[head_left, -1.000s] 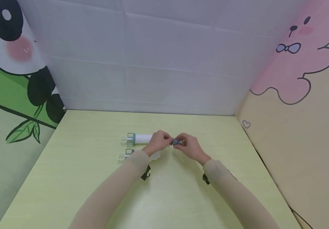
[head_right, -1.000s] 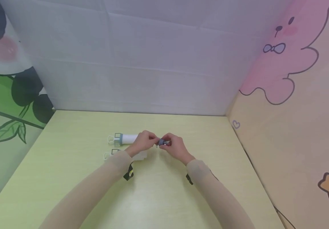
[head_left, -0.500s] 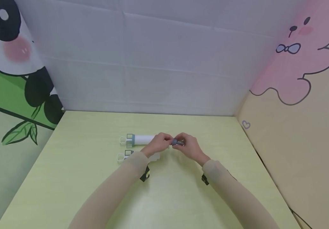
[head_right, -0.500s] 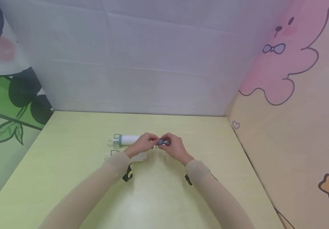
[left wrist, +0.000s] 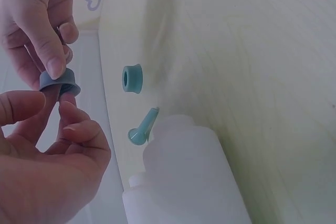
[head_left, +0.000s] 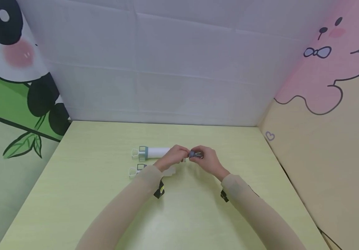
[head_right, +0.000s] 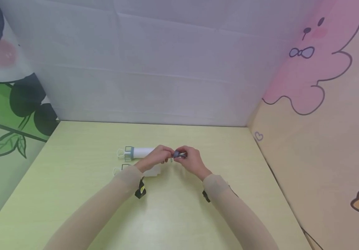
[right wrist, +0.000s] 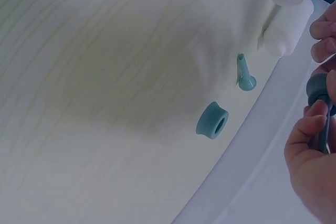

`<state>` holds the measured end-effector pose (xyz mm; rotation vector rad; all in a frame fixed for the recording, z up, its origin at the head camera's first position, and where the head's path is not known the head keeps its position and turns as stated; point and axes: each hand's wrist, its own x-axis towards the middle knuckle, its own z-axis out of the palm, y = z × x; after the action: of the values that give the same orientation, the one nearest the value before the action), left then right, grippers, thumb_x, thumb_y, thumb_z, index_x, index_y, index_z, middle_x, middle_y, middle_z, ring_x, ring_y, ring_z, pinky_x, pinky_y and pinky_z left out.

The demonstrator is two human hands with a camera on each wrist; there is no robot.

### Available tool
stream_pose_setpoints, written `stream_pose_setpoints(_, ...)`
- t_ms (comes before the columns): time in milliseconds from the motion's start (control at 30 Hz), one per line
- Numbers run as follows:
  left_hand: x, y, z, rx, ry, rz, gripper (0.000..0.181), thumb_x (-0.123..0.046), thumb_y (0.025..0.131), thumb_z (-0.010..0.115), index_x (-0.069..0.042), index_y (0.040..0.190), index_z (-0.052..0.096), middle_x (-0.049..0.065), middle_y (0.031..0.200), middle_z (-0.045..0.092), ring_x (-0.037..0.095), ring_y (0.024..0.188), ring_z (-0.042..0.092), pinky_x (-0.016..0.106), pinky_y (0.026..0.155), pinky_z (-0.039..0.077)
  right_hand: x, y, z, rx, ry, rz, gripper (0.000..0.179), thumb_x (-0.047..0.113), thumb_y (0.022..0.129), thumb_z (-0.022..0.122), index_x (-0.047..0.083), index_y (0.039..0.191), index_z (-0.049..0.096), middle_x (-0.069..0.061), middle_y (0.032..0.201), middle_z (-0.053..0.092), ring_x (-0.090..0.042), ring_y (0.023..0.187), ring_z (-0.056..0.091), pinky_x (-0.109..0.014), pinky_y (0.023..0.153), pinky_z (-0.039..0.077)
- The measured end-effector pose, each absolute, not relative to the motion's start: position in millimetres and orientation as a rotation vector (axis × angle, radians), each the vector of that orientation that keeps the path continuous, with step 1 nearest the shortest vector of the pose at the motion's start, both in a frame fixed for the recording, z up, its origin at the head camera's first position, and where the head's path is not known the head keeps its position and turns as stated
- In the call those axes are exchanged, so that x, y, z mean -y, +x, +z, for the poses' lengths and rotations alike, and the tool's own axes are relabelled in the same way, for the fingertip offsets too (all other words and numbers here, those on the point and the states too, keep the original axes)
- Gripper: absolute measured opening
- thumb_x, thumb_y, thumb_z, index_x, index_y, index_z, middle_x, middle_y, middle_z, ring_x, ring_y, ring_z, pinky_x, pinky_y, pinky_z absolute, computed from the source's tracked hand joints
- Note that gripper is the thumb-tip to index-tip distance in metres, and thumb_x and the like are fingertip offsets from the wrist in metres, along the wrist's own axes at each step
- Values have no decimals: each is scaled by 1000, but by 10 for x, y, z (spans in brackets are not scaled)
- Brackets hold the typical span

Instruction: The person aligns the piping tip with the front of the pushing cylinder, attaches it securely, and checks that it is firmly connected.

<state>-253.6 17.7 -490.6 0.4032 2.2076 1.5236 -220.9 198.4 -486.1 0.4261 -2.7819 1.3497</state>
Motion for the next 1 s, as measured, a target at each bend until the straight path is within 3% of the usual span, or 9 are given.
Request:
stream_pose_setpoints(467,-169,-2518,-4845,-2268,359,1482,31,-12,86,50,-6,106,72,3,93,65,17,66,51,29,61,41,-2006,-2201,-4864,2775,397,1393,29,13,80,79,7,107,69,-3,97,68,-16,82,67,-30,71,53)
stream_pose_setpoints(667,3,-2527,-4798,-2425,529,1272,24,-19,90,55,-12,106,72,-1,98,65,16,81,56,32,70,46,-2026,-2176,-4877,2781,384,1402,31,13,80,79,5,108,69,-1,96,68,-16,83,66,-31,72,53)
stream_pose_setpoints(800,231,-2538,-4700,-2523,657,1079,25,-23,87,67,-12,109,69,4,100,64,18,87,57,36,75,47,-2031,-2154,-4881,2787,379,1419,30,14,80,78,6,108,68,0,95,68,-17,84,66,-32,73,53)
stream_pose_setpoints(1000,574,-2412,-4637,-2556,698,715,55,-27,76,80,-8,124,61,16,115,61,26,102,56,42,87,44,-2031,-2127,-4858,2783,402,1439,30,15,81,78,7,108,68,0,95,68,-19,84,65,-32,73,52)
